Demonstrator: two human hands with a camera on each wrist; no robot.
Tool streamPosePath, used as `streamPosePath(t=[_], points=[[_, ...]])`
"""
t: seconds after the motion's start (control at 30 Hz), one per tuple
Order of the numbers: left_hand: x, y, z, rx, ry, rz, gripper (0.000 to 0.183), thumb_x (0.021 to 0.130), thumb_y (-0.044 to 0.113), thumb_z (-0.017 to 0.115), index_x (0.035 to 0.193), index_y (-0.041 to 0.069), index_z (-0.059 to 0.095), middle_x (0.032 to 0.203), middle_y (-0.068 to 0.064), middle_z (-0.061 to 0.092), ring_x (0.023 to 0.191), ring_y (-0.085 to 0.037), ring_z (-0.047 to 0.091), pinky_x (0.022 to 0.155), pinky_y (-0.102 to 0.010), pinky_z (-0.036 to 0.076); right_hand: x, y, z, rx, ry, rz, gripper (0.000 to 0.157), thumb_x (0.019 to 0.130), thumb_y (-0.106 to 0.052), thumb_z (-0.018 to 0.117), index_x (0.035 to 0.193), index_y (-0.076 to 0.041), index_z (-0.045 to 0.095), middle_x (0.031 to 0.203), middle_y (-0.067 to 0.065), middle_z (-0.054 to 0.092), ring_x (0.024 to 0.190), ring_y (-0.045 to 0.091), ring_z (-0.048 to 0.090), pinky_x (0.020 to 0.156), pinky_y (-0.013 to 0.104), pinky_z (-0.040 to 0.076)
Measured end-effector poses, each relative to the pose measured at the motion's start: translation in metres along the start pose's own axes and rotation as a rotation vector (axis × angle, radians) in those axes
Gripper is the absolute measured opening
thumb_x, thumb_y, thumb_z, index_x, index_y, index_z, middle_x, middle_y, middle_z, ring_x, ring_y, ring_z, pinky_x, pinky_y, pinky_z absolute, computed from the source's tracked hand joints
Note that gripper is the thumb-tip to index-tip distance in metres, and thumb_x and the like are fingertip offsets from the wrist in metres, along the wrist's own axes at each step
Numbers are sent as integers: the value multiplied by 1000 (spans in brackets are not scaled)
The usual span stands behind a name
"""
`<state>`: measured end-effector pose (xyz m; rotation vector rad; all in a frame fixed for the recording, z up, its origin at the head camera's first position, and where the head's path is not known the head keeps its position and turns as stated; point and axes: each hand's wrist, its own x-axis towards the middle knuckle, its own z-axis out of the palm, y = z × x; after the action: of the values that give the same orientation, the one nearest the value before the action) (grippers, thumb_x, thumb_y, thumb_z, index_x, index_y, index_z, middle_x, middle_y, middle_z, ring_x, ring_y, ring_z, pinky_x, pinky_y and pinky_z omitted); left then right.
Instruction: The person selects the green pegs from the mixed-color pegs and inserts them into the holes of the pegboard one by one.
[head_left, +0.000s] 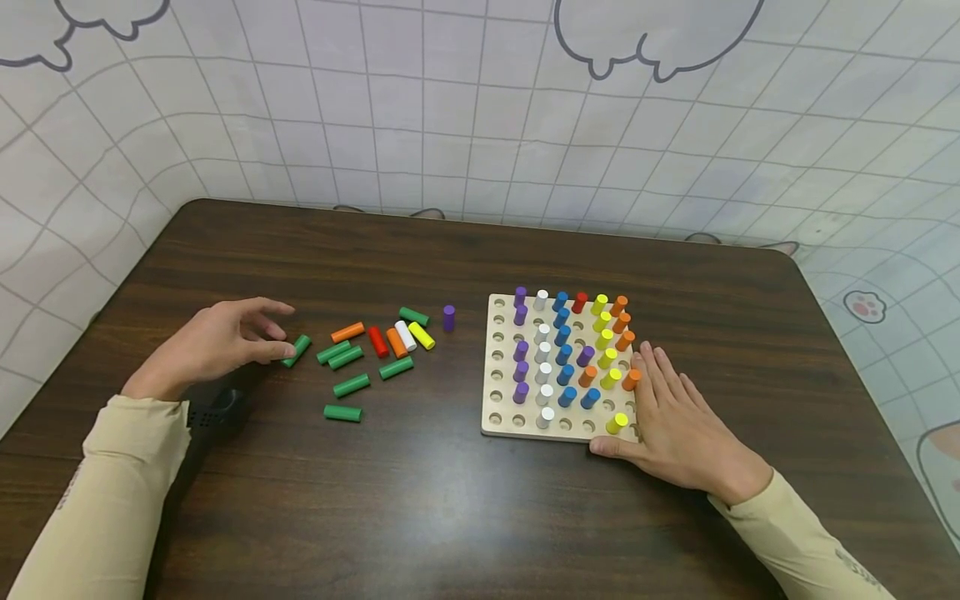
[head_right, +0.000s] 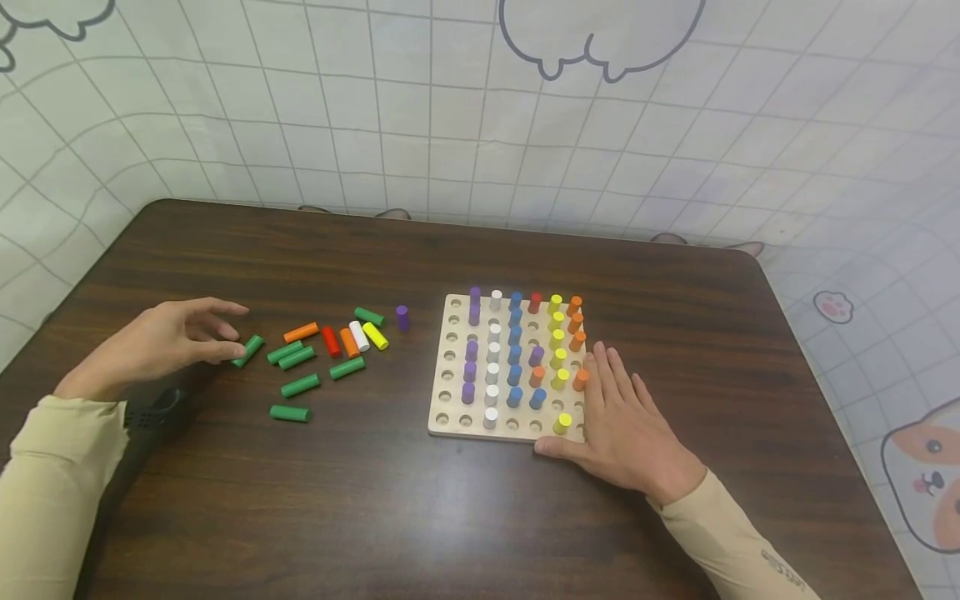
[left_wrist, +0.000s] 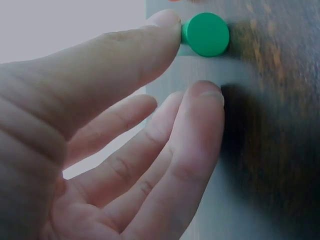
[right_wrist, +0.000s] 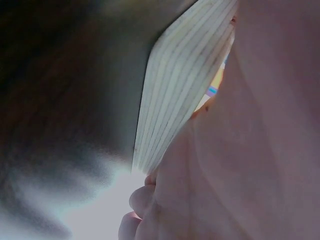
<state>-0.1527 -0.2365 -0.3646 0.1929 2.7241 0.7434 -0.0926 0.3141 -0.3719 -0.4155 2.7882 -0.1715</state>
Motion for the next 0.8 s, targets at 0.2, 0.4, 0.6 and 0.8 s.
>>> streamPosePath(t=[0.2, 0.4, 0.6, 0.8], points=[[-1, 3, 0, -44, -44, -3, 64, 94, 42, 76, 145, 10, 56, 111, -4, 77, 90, -13, 71, 79, -32, 53, 0, 0, 0, 0, 2, 3, 130, 85, -86, 52, 164, 4, 1, 174, 26, -1, 162, 47, 4, 124, 73, 17], [-1, 7, 2, -58, -51, -4, 49, 96, 31, 74, 139, 10, 62, 106, 0, 78, 89, -12, 70, 77, -30, 53, 0, 0, 0, 2, 1, 5, 130, 85, -86, 52, 164, 4, 1, 174, 25, -1, 162, 47, 4, 124, 73, 17], [-1, 8, 1, -39, -29, 0, 40, 92, 18, 70, 131, 12, 67, 104, -2, 77, 86, -13, 63, 71, -27, 48, 0, 0, 0, 6, -3, 6, 130, 85, -86, 52, 164, 4, 0, 174, 26, -1, 161, 47, 4, 124, 73, 16], [-2, 5, -1, -21, 7, -3, 35, 94, 22, 70, 128, 14, 71, 103, -2, 75, 84, -12, 59, 68, -26, 45, 0, 0, 0, 6, -1, 6, 130, 85, -86, 52, 164, 4, 1, 174, 25, -1, 162, 47, 4, 124, 73, 17]])
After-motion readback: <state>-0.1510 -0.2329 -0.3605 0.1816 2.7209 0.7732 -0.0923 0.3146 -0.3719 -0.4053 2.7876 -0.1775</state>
